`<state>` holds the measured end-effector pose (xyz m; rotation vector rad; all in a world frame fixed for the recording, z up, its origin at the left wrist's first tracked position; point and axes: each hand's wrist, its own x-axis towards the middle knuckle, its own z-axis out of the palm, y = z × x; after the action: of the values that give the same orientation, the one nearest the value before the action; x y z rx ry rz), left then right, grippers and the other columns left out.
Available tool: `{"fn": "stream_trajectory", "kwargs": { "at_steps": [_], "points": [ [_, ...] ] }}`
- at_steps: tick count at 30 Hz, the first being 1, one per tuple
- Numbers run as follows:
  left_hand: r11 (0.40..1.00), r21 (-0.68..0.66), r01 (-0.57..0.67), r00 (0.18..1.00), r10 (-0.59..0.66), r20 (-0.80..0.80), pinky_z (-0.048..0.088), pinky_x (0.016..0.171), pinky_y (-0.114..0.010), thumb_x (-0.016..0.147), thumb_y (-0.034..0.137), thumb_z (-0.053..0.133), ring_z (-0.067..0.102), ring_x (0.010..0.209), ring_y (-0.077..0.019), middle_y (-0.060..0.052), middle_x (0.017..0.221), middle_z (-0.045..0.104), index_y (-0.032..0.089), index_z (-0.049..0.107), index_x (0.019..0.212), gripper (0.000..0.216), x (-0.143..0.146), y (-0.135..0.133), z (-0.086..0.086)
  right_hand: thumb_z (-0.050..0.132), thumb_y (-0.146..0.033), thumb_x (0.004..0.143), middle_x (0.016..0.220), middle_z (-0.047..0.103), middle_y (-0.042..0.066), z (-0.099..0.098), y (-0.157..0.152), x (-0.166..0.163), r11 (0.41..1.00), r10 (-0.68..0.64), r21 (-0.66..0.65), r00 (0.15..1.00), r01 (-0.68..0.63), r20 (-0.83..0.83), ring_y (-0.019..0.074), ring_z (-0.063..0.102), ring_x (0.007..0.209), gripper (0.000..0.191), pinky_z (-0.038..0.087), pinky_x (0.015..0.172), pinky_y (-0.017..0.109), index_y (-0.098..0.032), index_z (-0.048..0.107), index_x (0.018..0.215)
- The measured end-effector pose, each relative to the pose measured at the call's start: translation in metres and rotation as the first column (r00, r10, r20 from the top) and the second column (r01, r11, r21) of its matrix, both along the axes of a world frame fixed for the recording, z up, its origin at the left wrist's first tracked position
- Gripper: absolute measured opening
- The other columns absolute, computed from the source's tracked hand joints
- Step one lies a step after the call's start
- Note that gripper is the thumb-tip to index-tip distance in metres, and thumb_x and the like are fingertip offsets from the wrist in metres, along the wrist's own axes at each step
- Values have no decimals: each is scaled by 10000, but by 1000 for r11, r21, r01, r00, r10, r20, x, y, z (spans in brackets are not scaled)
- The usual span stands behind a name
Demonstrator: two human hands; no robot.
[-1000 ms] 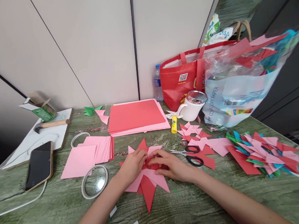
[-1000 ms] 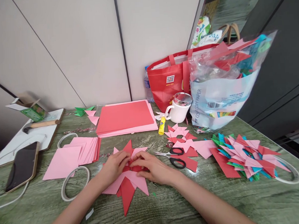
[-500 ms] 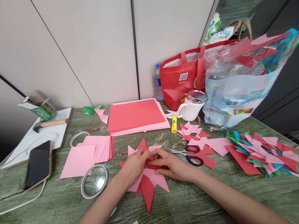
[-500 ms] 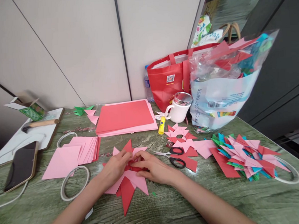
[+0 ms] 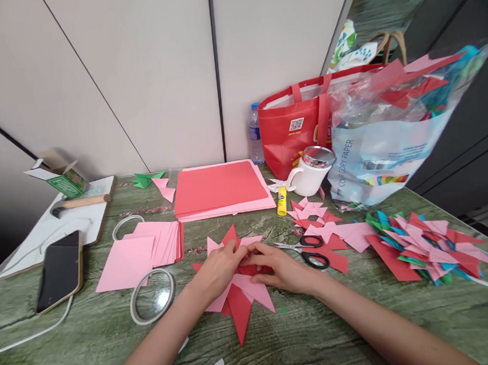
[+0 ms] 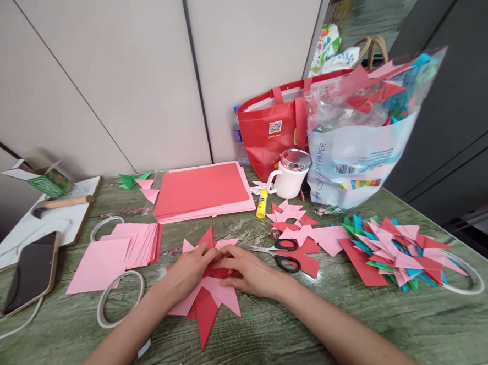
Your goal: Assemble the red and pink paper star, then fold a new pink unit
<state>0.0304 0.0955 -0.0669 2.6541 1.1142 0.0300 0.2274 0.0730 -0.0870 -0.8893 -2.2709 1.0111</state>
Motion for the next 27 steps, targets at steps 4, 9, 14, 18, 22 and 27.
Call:
{"fn": "stream_trajectory", "kwargs": {
  "at_steps": [4,9,14,18,22,27],
  "points": [
    [1000,-2,-10,1000,10,21,427,635,-260,897,146,337,517,668,-147,-15,829,473,229,498,1071,251,-2,-1,0,586,-240,846,1184,508,69,-2,0,-1,1000,4,15,1000,-4,-6,178,495,1065,298,424,917,323,-238,601,1144],
    [1000,-9,-2,999,2,41,413,648,-249,889,140,339,502,691,-143,-10,827,465,242,496,1116,294,-4,-1,-1,548,-211,865,1151,496,71,2,0,-2,999,30,34,998,-32,49,175,484,1037,313,428,897,319,-247,592,1173],
    [995,-95,-27,991,39,127,409,644,-251,886,118,309,510,703,-146,-14,847,486,215,530,1041,287,-5,-3,4,553,-226,866,1157,485,75,2,0,-2,998,28,49,998,-30,49,174,477,1045,318,419,914,319,-241,586,1182],
    [992,-126,-34,979,58,195,416,655,-254,881,116,322,503,693,-140,-8,828,491,203,554,987,270,-4,-2,5,571,-239,858,1178,487,81,0,0,-2,999,22,49,1000,-23,15,180,477,1078,296,414,927,324,-234,610,1151],
    [994,-109,-26,980,47,194,421,638,-254,886,132,349,512,689,-142,-16,829,496,196,560,971,236,-1,-1,1,576,-238,855,1145,503,81,1,0,-3,999,18,46,1000,-18,4,175,493,1051,296,426,912,318,-234,613,1148],
    [999,-11,-31,997,32,71,423,631,-273,895,132,357,537,695,-160,-32,863,514,195,532,1003,215,2,-2,-1,579,-247,853,1101,514,82,2,0,-3,998,13,55,1000,-14,27,170,500,984,259,442,867,306,-213,645,1100]
  ]
}}
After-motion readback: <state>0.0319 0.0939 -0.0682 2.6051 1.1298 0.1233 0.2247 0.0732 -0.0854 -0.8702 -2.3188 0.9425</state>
